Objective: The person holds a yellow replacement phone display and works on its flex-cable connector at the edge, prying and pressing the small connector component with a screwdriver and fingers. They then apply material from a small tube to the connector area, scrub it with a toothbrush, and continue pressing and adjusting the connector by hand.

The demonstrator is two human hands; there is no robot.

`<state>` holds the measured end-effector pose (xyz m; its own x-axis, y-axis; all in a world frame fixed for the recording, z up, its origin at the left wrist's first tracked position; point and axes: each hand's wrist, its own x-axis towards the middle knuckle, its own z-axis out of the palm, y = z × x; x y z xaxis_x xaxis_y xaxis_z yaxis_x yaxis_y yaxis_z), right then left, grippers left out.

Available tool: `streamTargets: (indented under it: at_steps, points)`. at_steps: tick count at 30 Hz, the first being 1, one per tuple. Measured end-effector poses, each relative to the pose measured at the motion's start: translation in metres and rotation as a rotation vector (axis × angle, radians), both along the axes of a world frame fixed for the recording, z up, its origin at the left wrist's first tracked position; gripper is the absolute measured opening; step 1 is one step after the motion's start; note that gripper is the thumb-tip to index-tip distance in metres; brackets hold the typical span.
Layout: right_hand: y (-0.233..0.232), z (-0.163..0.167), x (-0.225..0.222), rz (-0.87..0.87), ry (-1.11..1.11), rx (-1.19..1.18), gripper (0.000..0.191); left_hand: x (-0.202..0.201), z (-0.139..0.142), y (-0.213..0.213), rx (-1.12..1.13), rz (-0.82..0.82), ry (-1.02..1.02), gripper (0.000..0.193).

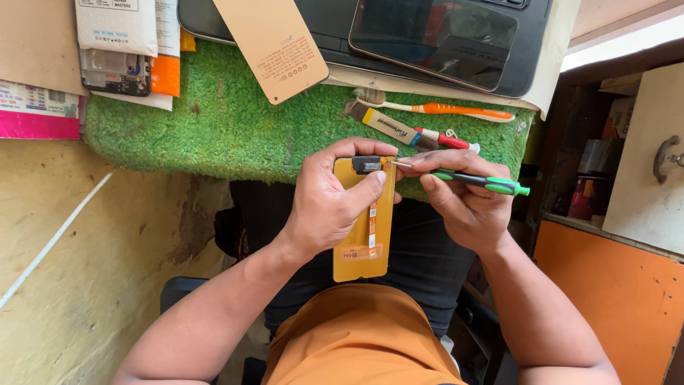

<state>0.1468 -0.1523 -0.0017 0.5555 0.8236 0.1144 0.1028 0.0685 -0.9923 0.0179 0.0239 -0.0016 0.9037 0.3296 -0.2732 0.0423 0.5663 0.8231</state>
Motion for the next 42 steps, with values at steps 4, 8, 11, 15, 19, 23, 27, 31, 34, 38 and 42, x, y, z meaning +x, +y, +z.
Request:
streamTargets:
  at_steps: [4, 8, 11, 15, 19, 23, 27, 31, 34, 38, 42]
  points:
    - [-0.0017, 0.0005, 0.0010, 0.028, 0.006, 0.016, 0.015, -0.0003, -0.0005, -0.0006, 0.003, -0.001, 0.002, 0.024]
    - [-0.0009, 0.0006, 0.0000, -0.007, 0.006, -0.005, 0.016, 0.0000, -0.0001, -0.0006, -0.003, 0.006, -0.007, 0.023]
    - [-0.0005, 0.0017, 0.0012, 0.026, 0.001, 0.000, 0.015, -0.0001, 0.0013, -0.0002, 0.001, -0.002, 0.010, 0.023]
    - [0.0002, 0.0006, -0.0020, -0.007, -0.025, 0.011, 0.014, -0.0011, 0.0022, 0.0004, 0.015, 0.006, -0.008, 0.023]
    - [-0.0009, 0.0002, -0.0009, 0.001, -0.013, 0.012, 0.014, -0.0021, 0.0014, 0.0020, 0.006, -0.008, 0.008, 0.023]
    - [-0.0011, -0.0006, -0.0008, -0.018, -0.032, 0.005, 0.014, -0.0007, 0.0009, -0.0003, 0.004, 0.000, -0.004, 0.023]
    - [-0.0018, -0.0009, 0.0007, 0.005, -0.009, 0.009, 0.014, -0.0001, 0.0004, 0.0000, 0.024, 0.000, 0.015, 0.023]
    - [-0.0024, -0.0014, -0.0003, -0.012, 0.006, 0.005, 0.015, 0.0000, 0.0006, 0.0004, 0.002, 0.001, -0.003, 0.023]
    - [-0.0020, -0.0018, 0.0001, 0.005, -0.012, 0.031, 0.014, -0.0002, 0.0013, -0.0001, -0.001, 0.001, 0.006, 0.023]
    - [-0.0011, -0.0027, -0.0021, -0.023, 0.057, 0.038, 0.015, -0.0007, 0.0010, 0.0007, -0.005, -0.001, -0.003, 0.023]
    - [-0.0016, -0.0022, -0.0008, -0.002, 0.005, 0.035, 0.013, -0.0006, -0.0002, 0.0001, -0.001, -0.003, -0.003, 0.023]
